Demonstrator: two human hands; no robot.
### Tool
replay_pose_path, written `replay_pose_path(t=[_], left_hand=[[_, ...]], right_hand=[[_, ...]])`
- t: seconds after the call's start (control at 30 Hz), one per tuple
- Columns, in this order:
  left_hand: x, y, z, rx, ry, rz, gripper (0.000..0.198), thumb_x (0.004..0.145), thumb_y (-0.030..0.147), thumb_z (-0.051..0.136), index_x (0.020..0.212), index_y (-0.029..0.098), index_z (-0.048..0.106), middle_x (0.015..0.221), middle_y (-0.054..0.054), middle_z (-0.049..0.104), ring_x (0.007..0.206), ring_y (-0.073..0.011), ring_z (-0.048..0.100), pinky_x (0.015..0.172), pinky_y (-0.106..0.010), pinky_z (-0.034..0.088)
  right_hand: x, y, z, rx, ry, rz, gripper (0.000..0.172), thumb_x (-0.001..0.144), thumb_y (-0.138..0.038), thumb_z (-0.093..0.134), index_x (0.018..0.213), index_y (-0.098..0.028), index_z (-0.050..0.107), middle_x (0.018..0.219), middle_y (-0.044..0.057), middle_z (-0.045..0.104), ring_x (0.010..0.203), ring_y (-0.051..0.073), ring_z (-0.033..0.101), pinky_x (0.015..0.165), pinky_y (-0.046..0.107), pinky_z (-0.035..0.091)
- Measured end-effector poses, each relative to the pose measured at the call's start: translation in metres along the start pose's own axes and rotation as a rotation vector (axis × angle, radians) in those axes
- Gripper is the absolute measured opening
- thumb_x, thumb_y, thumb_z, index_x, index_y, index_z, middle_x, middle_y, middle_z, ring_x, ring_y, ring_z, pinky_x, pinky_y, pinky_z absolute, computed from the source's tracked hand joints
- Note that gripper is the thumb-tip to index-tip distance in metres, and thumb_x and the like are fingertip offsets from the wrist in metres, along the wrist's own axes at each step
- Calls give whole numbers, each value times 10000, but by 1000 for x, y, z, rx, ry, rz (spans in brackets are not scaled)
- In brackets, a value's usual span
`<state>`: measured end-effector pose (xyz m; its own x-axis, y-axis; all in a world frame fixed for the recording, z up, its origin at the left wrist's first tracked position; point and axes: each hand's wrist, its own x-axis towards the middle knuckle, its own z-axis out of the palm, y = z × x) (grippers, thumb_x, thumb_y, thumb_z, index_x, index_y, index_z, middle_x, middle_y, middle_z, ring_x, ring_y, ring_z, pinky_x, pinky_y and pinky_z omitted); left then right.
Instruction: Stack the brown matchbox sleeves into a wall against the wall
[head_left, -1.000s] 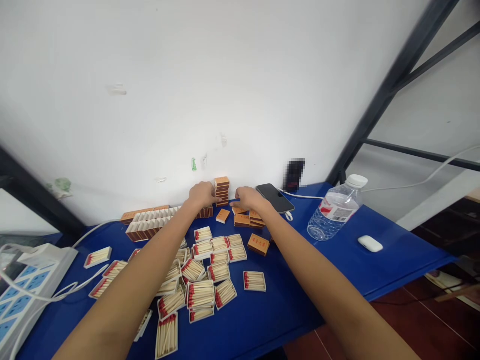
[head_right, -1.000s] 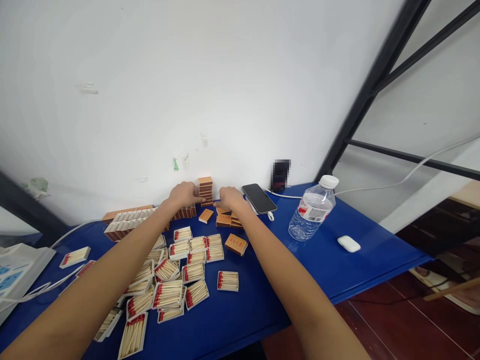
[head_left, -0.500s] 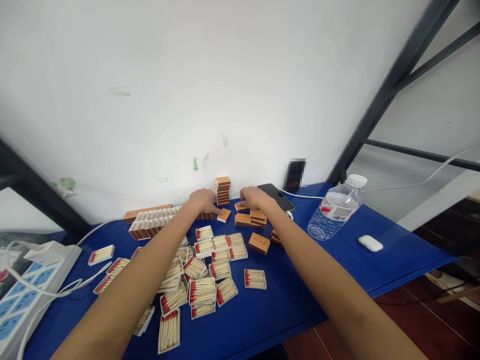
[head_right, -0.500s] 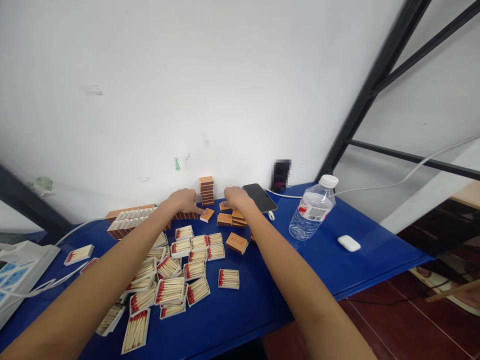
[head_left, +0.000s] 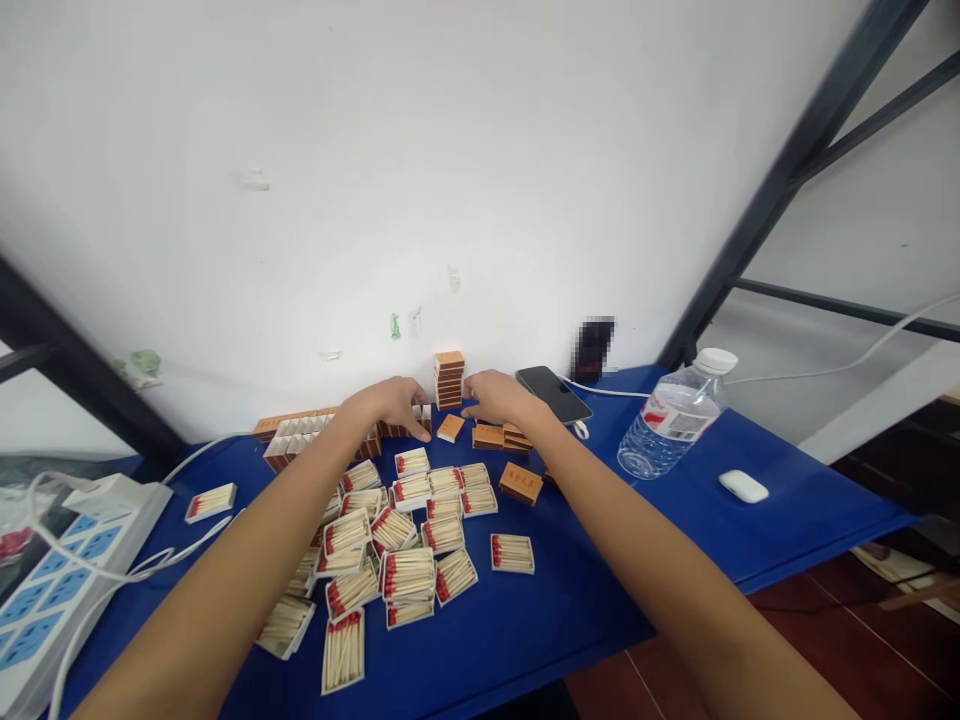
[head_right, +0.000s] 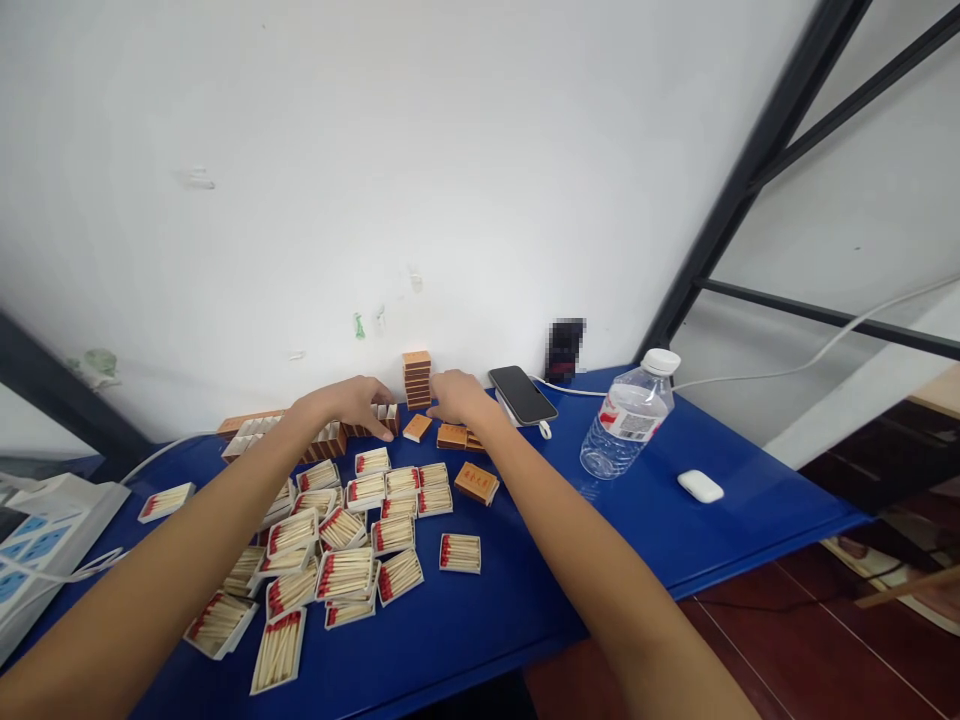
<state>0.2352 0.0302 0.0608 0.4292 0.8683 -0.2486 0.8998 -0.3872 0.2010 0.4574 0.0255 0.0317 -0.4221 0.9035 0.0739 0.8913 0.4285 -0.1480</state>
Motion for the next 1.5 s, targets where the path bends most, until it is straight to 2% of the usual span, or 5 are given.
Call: replay_pose_path(t=[0.13,0.37,0.83,1.17,1.5], left_hand=[[-10,-15,-7,63,-1,-71,789,502,417,925,1242,229,728,1244,-112,749,1048,-297,705,794,-298,511],[-19,-19,-4,258,-59,-156,645,585,364,902,1182,185,739,1131,-116,775,964,-292,715,762,-313,517],[-15,-35,2,314,20,-135,450,615,298,904,1015,152,757,1026,-134,774,893,-291,722,688,-313,494],[-21,-33,-24,153,176,-61,640,589,389,913,1163,183,720,1097,-86,761,883,-239,706,638,-281,457],[-14,-22,-37,114,178,3,525,589,502,883,977,176,744,1042,-98,771,837,-238,683,652,-302,442]], right_hand=[[1,-34,4,36,33,-166,311,801,-356,858,1001,-200,678,1032,112,760,911,272,707,672,312,459],[11,-68,14,-121,-38,-119,484,822,-357,850,1196,-144,629,1216,170,720,1097,304,691,790,313,507],[17,-66,30,23,-54,-86,368,878,-341,791,1166,-162,647,1196,144,730,1078,265,699,799,285,483],[21,-55,44,241,-29,-36,273,898,-326,753,1084,-131,706,1069,114,777,936,216,716,672,234,431],[20,-50,49,315,2,-12,206,893,-334,773,968,-143,760,916,63,776,822,183,683,657,235,403]])
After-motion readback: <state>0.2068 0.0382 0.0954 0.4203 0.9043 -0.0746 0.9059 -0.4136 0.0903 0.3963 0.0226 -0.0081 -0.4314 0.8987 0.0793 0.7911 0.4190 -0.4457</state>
